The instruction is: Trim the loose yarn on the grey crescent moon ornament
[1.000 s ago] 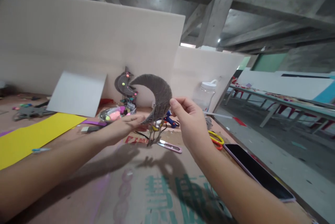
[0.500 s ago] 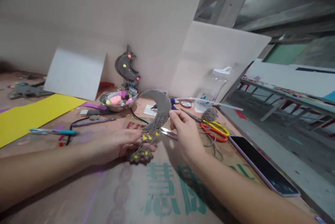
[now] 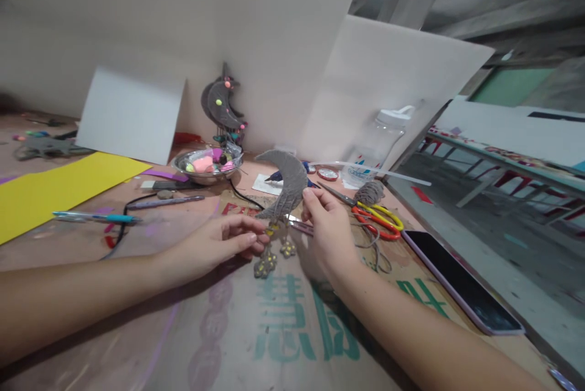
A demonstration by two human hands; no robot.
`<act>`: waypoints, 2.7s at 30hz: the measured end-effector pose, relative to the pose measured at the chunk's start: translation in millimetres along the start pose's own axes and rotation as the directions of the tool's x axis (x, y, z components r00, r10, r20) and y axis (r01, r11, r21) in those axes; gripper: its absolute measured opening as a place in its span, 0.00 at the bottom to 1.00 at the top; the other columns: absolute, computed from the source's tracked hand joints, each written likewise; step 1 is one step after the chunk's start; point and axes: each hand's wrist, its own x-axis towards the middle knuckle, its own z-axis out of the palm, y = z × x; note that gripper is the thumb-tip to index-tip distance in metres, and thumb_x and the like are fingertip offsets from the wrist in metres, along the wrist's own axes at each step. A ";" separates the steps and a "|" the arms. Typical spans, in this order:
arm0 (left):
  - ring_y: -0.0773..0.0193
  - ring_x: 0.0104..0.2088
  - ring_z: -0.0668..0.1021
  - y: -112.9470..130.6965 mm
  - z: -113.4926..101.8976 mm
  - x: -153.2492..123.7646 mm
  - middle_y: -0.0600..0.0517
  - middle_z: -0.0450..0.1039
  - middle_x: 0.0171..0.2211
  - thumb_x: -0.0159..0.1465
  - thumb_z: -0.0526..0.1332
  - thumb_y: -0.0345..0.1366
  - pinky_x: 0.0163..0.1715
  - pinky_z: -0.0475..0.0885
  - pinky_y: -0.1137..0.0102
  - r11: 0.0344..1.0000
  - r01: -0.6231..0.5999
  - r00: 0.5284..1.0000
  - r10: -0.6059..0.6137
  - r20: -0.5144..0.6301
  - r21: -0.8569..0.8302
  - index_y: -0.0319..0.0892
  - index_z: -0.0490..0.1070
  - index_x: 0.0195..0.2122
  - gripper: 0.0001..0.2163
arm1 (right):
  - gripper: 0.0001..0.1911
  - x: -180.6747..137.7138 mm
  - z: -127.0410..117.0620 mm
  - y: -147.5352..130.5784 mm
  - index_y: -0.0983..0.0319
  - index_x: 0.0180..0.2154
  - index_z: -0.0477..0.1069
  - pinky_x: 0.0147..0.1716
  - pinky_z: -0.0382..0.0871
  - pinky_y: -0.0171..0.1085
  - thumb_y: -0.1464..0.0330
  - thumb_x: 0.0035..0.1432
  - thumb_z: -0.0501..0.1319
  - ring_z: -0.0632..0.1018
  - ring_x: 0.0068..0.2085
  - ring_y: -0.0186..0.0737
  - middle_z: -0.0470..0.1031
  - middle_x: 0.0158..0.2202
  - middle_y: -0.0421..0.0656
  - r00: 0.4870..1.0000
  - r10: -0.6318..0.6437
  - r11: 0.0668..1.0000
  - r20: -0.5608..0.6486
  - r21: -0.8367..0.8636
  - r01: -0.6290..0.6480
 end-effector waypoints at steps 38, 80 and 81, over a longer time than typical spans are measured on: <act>0.60 0.42 0.73 11.2 -10.1 -4.0 0.47 0.73 0.39 0.62 0.50 0.33 0.44 0.65 0.68 0.961 -0.218 0.956 0.246 -0.161 0.173 0.38 0.73 0.40 0.13 | 0.14 -32.5 13.1 -41.2 0.61 0.21 0.64 0.26 0.56 0.34 0.61 0.55 0.60 0.62 0.25 0.31 0.59 0.21 0.37 0.980 0.090 0.994 0.176 -0.081 -0.077; 0.71 0.14 0.65 3.7 -6.5 -0.4 0.61 0.60 0.13 0.56 0.55 0.33 0.16 0.56 0.77 0.919 -0.030 0.997 0.054 -0.051 0.394 0.42 0.64 0.24 0.04 | 0.15 -11.0 5.3 -6.2 0.60 0.21 0.62 0.25 0.54 0.34 0.60 0.52 0.62 0.59 0.22 0.32 0.57 0.18 0.34 0.991 0.085 0.996 0.106 0.005 -0.086; 0.72 0.14 0.65 3.3 -6.4 -0.4 0.60 0.61 0.14 0.56 0.55 0.33 0.15 0.56 0.77 0.926 -0.021 0.998 0.042 -0.047 0.376 0.42 0.65 0.25 0.04 | 0.15 -11.2 5.3 -5.6 0.60 0.22 0.63 0.25 0.54 0.34 0.60 0.51 0.62 0.59 0.22 0.32 0.57 0.18 0.34 0.991 0.084 0.996 0.104 -0.008 -0.084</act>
